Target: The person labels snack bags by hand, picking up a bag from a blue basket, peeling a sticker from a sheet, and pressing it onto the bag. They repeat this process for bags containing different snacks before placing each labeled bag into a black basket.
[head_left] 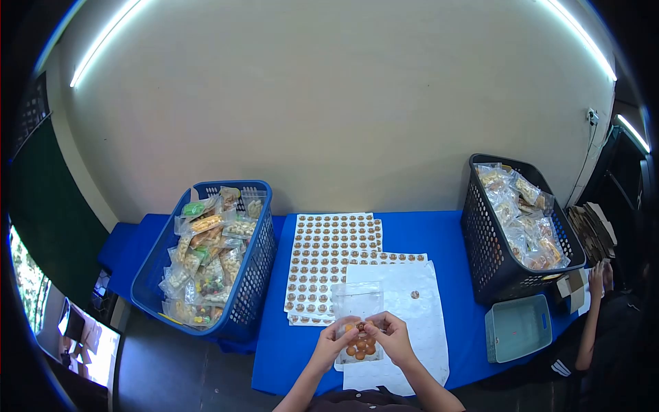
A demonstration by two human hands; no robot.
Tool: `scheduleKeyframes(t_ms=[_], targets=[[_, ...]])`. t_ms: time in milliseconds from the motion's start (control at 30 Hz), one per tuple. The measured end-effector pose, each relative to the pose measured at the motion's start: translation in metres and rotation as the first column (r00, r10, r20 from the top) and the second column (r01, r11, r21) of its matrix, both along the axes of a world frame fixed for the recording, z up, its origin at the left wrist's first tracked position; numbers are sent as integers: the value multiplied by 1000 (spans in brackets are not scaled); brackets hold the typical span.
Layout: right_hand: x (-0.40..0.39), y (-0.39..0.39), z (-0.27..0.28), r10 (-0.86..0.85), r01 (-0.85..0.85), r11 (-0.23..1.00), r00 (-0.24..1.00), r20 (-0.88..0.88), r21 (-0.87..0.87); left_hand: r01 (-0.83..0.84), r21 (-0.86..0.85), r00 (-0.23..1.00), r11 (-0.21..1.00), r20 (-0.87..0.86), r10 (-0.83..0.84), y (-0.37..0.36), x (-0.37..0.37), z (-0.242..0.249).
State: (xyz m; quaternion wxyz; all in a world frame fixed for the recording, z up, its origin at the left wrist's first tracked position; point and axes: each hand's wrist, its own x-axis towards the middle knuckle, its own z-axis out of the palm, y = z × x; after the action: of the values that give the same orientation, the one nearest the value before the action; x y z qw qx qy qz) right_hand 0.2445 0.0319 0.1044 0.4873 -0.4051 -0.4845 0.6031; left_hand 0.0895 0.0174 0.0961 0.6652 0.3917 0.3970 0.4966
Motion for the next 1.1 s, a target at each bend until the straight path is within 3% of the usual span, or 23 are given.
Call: scheduleKeyframes(t_ms=[100,200,600,700,1000,1100], targets=[[1,-1,-2,31,-34,999,996,-89,-35,36,-38,999,999,37,-34,1,-2,-6],[-2,-2,0,9,-18,997,993,-120,-69,44,-33,998,998,-39,-45,3,-3,-1],[-15,-6,5,-89,82,991,994,-67,-110,-200,146,951,969,-211,228,1,13,4],[-17,-7,2,-118,115,989,993,-30,-87,-250,119,930,961,-248,272,-1,16,4],[-11,-2,3,-25,21,997,998,-64,-75,-227,86,953,970,-185,239,6,9,-8],[-11,-2,3,-28,25,996,999,-37,-85,-205,17,979,979,-1,205,3,11,-3]])
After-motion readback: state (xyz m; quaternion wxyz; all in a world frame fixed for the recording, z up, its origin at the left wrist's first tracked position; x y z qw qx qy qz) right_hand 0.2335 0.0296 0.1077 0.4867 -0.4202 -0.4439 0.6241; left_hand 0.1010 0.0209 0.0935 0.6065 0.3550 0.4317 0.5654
